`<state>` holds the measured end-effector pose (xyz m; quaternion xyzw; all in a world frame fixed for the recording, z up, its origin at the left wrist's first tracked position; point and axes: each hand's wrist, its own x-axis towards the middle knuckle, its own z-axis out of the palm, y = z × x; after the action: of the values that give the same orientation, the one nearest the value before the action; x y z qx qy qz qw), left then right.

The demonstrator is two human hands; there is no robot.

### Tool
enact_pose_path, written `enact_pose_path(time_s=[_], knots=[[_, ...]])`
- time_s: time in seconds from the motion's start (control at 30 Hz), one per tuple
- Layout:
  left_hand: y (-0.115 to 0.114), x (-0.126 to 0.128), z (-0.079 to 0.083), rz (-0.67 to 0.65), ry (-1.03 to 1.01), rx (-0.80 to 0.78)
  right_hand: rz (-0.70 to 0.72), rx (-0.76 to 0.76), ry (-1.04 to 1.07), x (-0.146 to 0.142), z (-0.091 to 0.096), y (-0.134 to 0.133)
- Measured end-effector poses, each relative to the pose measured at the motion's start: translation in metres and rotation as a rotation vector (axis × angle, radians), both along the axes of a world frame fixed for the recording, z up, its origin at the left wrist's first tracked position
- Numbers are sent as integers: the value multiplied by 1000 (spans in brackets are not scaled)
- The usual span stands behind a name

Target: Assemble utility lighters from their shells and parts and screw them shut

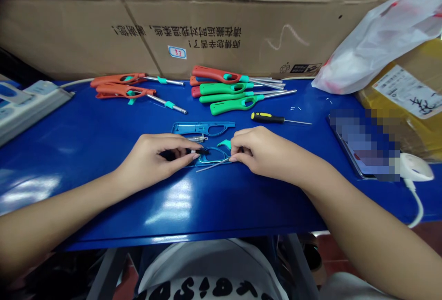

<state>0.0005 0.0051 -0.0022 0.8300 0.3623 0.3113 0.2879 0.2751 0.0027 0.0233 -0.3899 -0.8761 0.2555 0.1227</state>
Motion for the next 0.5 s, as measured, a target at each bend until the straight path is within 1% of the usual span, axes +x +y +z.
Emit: enact_pose_path(time_s=[0.17,0.27,0.37,0.43,0.5], knots=[[0,0,2,-1,4,3,-17,33,9,-1,3,-4],[-1,0,2,-13,3,5,-54,134,44,-5,2,-5],[-2,0,1,-20,-14,12,-147,215,36,-9,-4,-4],[-2,0,1,-25,-22,13,-190,198,-8,-10,-8,-3],[-2,0,0,-30,-30,13,-187,159,-31,-10,-12,0]])
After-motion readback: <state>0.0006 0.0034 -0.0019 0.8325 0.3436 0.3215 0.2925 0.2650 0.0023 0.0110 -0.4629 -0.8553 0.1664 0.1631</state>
